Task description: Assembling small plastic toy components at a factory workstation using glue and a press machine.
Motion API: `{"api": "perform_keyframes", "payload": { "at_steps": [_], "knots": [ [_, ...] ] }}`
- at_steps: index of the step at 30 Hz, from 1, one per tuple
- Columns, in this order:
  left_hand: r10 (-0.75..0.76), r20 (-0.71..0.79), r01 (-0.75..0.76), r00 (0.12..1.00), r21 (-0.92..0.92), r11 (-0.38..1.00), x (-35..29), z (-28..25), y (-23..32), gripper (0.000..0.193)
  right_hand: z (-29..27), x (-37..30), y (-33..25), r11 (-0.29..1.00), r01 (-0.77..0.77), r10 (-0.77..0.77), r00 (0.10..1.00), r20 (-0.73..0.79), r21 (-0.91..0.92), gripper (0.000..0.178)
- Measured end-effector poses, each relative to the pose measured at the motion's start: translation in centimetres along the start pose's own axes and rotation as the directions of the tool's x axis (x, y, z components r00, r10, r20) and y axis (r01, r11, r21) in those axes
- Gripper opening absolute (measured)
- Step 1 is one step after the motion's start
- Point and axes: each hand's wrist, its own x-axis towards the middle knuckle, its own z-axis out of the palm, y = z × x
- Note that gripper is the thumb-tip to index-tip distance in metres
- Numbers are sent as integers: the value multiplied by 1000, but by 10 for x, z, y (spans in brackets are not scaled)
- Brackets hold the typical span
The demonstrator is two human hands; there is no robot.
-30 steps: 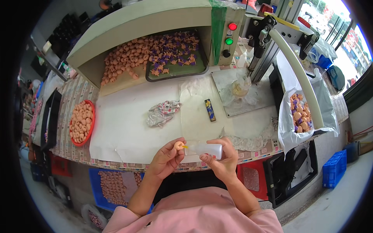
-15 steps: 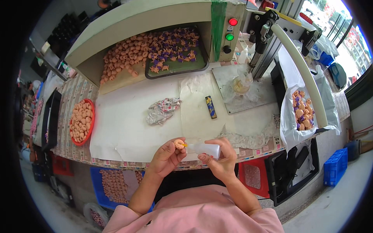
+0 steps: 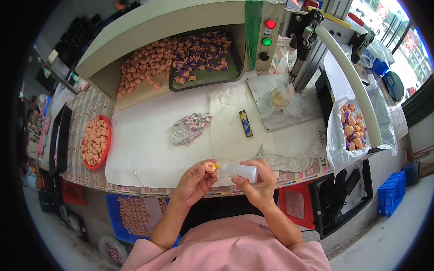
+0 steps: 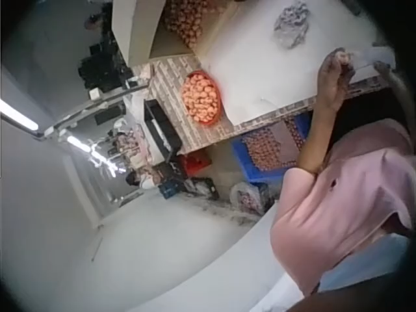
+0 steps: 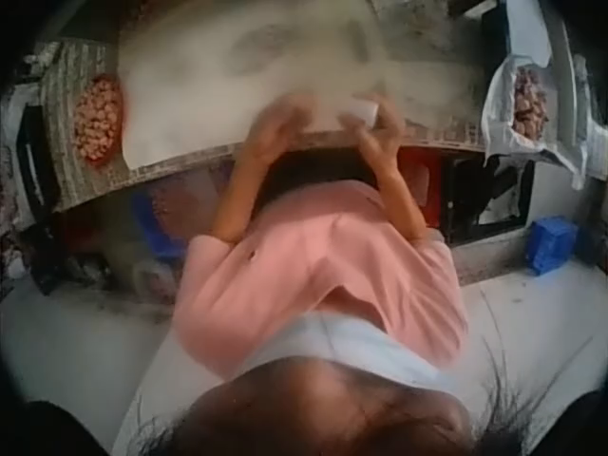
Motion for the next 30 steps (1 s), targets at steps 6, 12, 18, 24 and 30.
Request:
{"api": "perform_keyframes", "payload": {
  "at_steps": [6, 12, 18, 24, 30],
  "knots": [
    [34, 17, -33, 999, -23, 999, 1, 2, -2, 39, -8, -1, -5, 993, 46, -50, 998, -34, -110, 46],
    [71, 39, -69, 997, -37, 997, 2, 6, -5, 35, -11, -2, -8, 994, 63, -69, 995, -67, -86, 46],
    [88, 49, -87, 995, -24, 996, 3, 4, -8, 37, -12, -2, -6, 993, 101, -104, 994, -38, -68, 43],
    [83, 48, -82, 995, -26, 996, 4, 2, -10, 37, -15, -2, -4, 992, 91, -93, 995, -21, -84, 43],
    [87, 50, -85, 995, -32, 996, 3, 1, -11, 37, -16, -4, 0, 994, 51, -55, 998, -40, -96, 43]
  ]
}}
